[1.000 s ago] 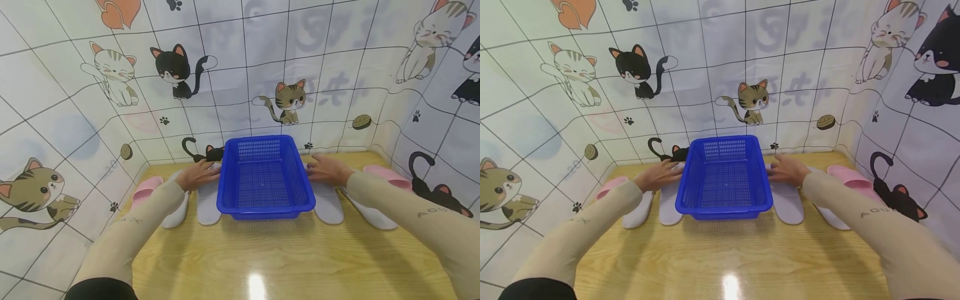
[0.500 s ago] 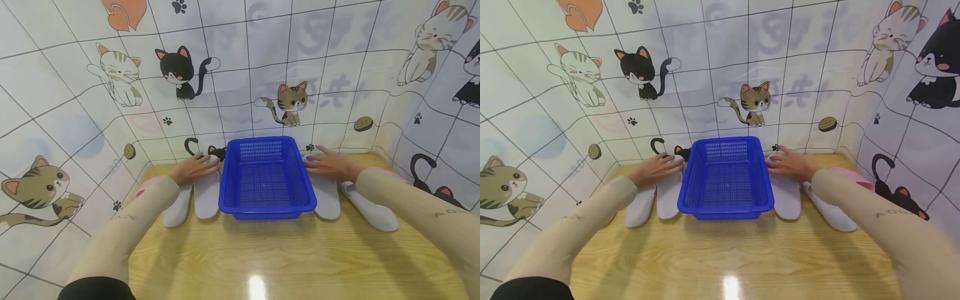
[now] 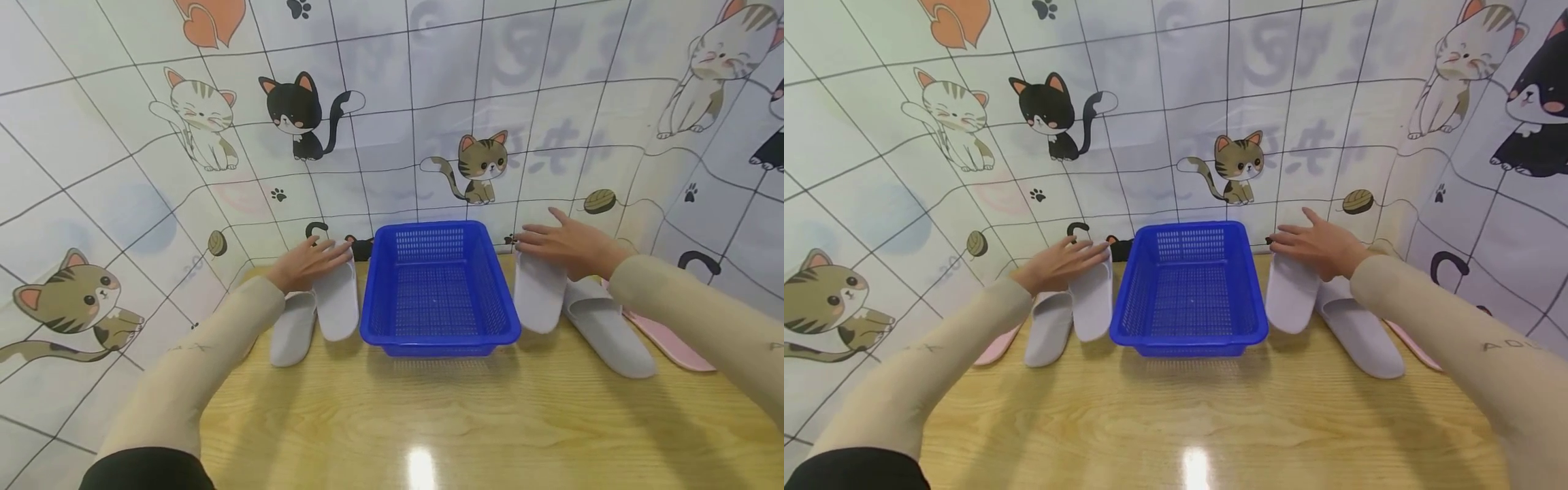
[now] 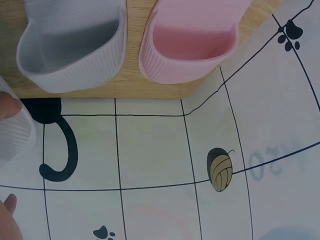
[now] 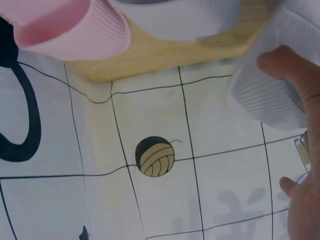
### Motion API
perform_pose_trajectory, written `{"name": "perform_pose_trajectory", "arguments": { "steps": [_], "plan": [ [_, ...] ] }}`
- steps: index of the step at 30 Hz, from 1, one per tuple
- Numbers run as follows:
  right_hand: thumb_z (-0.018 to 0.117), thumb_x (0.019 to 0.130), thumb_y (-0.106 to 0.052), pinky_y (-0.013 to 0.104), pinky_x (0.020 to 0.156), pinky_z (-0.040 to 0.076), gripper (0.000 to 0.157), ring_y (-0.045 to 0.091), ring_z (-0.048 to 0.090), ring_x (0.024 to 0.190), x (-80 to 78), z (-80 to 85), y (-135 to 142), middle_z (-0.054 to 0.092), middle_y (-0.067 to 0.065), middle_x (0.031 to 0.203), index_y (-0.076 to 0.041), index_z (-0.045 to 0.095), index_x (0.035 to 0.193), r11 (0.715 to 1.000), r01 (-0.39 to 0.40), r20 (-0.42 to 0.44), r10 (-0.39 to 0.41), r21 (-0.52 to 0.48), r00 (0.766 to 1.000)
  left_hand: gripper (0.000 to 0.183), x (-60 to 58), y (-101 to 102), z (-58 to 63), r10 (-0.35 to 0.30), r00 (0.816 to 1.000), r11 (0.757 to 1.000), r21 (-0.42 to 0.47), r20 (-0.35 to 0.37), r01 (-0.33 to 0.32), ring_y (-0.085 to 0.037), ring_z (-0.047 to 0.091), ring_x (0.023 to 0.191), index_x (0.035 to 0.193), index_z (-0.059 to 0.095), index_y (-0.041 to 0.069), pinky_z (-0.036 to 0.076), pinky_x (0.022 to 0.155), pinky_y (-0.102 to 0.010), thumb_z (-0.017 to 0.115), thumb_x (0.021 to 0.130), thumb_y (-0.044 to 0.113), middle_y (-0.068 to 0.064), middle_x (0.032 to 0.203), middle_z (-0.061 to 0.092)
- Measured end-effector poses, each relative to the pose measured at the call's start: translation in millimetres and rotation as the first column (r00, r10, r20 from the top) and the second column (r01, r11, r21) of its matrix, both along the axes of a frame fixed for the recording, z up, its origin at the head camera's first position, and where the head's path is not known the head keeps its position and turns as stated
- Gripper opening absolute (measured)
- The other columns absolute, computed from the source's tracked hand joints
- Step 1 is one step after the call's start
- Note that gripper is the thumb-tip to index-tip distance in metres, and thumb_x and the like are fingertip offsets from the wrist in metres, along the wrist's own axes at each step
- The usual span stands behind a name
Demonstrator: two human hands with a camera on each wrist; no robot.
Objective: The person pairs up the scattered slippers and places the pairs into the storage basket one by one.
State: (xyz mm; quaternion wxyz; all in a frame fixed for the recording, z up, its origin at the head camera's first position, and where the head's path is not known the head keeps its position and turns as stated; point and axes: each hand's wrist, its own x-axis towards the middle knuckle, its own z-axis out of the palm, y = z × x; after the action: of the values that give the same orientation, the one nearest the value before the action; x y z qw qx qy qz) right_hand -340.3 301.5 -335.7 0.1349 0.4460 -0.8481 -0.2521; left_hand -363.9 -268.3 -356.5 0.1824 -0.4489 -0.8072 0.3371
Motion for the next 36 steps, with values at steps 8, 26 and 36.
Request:
{"name": "perform_pose_trajectory", "arguments": {
  "steps": [8, 26, 36],
  "plan": [
    [0.095, 0.049, -0.015, 0.075, 0.107, 0.038, 0.101, 0.039, 0.053, 0.138, 6.8, 18.7, 2.9, 0.058, 0.015, 0.149, -0.01, 0.055, 0.142, 0.995, 0.079, 0.082, -0.074, -0.054, 0.994, 0.094, -1.1, -10.3, 14.0, 0.05, 0.998, 0.997, 0.049, 0.039, -0.052, -0.037, 0.06, 0.129, 0.152, 0.043, 0.009, 0.058, 0.092, -0.05, 0.087, 0.07, 0.023, -0.015, 0.158, 0.048],
    [0.095, 0.053, -0.036, 0.077, 0.101, 0.041, 0.099, 0.04, 0.06, 0.124, 9.2, 60.4, 14.1, 0.062, 0.017, 0.134, -0.01, 0.056, 0.141, 0.958, 0.186, 0.121, -0.163, -0.22, 0.979, 0.115, 1.7, -14.7, 52.6, 0.221, 0.944, 0.934, 0.225, 0.246, -0.278, -0.04, 0.051, 0.141, 0.157, 0.033, 0.005, 0.049, 0.106, -0.06, 0.09, 0.064, 0.043, -0.017, 0.165, 0.038],
    [0.094, 0.058, -0.046, 0.07, 0.096, 0.048, 0.102, 0.043, 0.062, 0.11, 15.7, 70.4, 5.0, 0.057, 0.024, 0.13, -0.006, 0.051, 0.142, 0.912, 0.246, 0.184, -0.194, -0.328, 0.964, 0.112, -0.4, -4.2, 58.4, 0.284, 0.892, 0.851, 0.337, 0.351, -0.403, -0.04, 0.056, 0.133, 0.15, 0.038, 0.005, 0.05, 0.1, -0.061, 0.09, 0.058, 0.042, -0.017, 0.146, 0.055]
  ]
}}
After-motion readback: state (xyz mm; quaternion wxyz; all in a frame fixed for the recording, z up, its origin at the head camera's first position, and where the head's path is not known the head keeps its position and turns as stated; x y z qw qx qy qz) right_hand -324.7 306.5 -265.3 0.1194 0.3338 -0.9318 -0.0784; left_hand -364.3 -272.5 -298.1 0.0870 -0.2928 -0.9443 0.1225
